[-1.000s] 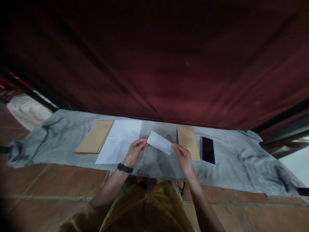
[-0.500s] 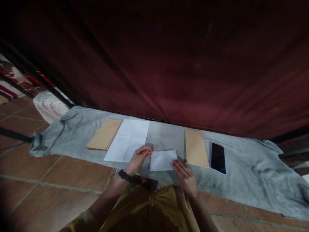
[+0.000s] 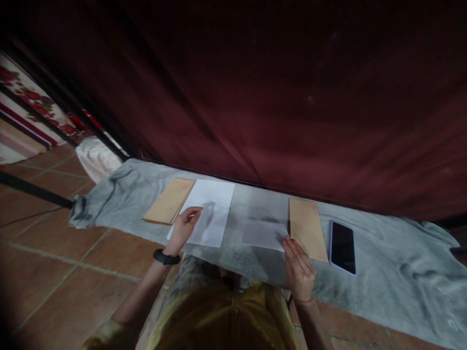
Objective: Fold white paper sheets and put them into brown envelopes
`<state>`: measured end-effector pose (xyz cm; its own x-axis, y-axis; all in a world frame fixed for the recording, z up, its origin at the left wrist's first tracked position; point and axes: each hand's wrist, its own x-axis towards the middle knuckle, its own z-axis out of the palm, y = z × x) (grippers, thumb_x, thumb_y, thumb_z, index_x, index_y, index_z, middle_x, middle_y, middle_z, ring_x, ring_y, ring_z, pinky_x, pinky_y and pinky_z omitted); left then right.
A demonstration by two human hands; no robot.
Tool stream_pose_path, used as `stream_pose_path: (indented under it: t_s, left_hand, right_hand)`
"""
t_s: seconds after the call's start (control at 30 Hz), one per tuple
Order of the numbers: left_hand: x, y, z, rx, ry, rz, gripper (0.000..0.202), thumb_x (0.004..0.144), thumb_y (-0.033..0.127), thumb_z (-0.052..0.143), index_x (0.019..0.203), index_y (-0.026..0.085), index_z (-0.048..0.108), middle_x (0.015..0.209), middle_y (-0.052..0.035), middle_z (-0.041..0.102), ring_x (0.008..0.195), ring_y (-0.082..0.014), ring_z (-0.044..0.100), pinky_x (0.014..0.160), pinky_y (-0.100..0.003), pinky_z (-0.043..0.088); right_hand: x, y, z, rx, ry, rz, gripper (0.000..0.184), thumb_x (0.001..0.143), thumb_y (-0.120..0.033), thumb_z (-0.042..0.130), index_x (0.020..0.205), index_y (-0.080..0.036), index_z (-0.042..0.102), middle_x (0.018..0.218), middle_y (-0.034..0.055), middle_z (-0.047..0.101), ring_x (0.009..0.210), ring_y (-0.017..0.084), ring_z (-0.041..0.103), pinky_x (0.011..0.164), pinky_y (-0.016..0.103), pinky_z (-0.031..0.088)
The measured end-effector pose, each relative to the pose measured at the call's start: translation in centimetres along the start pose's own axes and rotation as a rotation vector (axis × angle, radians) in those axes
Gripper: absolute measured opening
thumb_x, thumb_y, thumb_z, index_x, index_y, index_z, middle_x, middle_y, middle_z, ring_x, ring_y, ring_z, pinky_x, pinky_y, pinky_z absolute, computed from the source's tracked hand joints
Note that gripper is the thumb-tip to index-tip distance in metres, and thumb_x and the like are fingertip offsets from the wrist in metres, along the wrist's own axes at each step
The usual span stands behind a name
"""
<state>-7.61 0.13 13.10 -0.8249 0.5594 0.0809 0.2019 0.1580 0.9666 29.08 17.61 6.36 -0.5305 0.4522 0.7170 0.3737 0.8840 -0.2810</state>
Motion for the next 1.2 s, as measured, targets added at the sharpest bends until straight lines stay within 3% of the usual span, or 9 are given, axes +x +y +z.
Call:
stream_pose_path:
  t_s: [0.07, 0.2, 0.4, 0.57, 0.73, 0.97, 1.2]
  left_hand:
    - [1.4, -1.4, -2.7, 0.215, 0.074, 0.078, 0.023, 0.078, 0.035, 0.063, 0.095, 0.023, 0.073, 0.106, -0.0096, 0.069, 0.097, -0.0259, 0.064, 0.087, -0.038, 0.051]
    - [2.9, -4.5, -7.4, 0.677, 0.086, 0.193, 0.032, 0.085, 0.031, 0.053, 0.109, 0.019, 0.070, 0.129, -0.0169, 0.061, 0.123, -0.0334, 0.054, 0.108, -0.047, 0.040]
    - [3.7, -6.7, -10.9, 1.127, 0.130, 0.114, 0.062, 0.092, 0.045, 0.048, 0.142, 0.008, 0.049, 0.156, -0.0293, 0.034, 0.144, -0.0439, 0.030, 0.111, -0.059, 0.029]
    - [4.6, -6.7, -11.5, 1.269, 0.067, 0.055, 0.069, 0.094, 0.055, 0.045, 0.146, 0.011, 0.044, 0.152, -0.0312, 0.040, 0.140, -0.0464, 0.036, 0.109, -0.068, 0.022]
    - [4.5, -5.6, -10.6, 1.342, -0.042, -0.027, 0.071, 0.094, 0.062, 0.040, 0.146, 0.014, 0.045, 0.139, -0.0290, 0.053, 0.128, -0.0465, 0.047, 0.103, -0.069, 0.026]
    - [4.6, -5.0, -10.4, 1.330, -0.032, -0.129, 0.078, 0.090, 0.070, 0.041, 0.153, 0.024, 0.037, 0.151, -0.0294, 0.040, 0.129, -0.0485, 0.045, 0.099, -0.065, 0.031]
    - [5.0, -4.3, -10.2, 1.416, 0.053, -0.063, 0.091, 0.084, 0.070, 0.055, 0.155, 0.017, 0.034, 0.154, -0.0324, 0.034, 0.131, -0.0474, 0.041, 0.102, -0.057, 0.027]
  right_hand:
    - [-0.4, -0.1, 0.6, 0.011, -0.037, -0.002, 0.054, 0.098, -0.011, 0.047, 0.148, -0.032, 0.048, 0.137, 0.0022, 0.064, 0.129, 0.023, 0.059, 0.111, 0.043, 0.048]
    - [-2.5, -0.1, 1.7, 0.024, -0.206, -0.059, 0.057, 0.099, -0.010, 0.041, 0.152, -0.032, 0.042, 0.140, 0.0015, 0.062, 0.134, 0.022, 0.055, 0.114, 0.042, 0.046]
    - [-5.1, 0.7, 2.2, 0.018, -0.313, -0.083, 0.055, 0.098, -0.013, 0.043, 0.151, -0.029, 0.044, 0.144, 0.0036, 0.059, 0.135, 0.023, 0.054, 0.115, 0.043, 0.045]
    - [-5.4, 0.7, 2.5, 0.001, -0.376, -0.049, 0.054, 0.097, -0.012, 0.041, 0.149, -0.025, 0.047, 0.145, 0.0052, 0.058, 0.135, 0.024, 0.053, 0.115, 0.044, 0.045]
    - [-5.2, 0.4, 2.6, 0.027, -0.404, 0.017, 0.062, 0.091, -0.006, 0.039, 0.149, -0.025, 0.046, 0.144, 0.0053, 0.059, 0.136, 0.024, 0.052, 0.115, 0.047, 0.044]
    - [-5.2, 0.7, 2.4, 0.111, -0.446, 0.091, 0.072, 0.081, 0.001, 0.035, 0.145, -0.026, 0.051, 0.143, 0.0038, 0.059, 0.136, 0.024, 0.052, 0.115, 0.050, 0.043]
    - [-5.2, 0.6, 2.3, 0.129, -0.444, 0.121, 0.071, 0.078, 0.001, 0.036, 0.142, -0.026, 0.055, 0.142, 0.0034, 0.059, 0.136, 0.025, 0.052, 0.114, 0.051, 0.044]
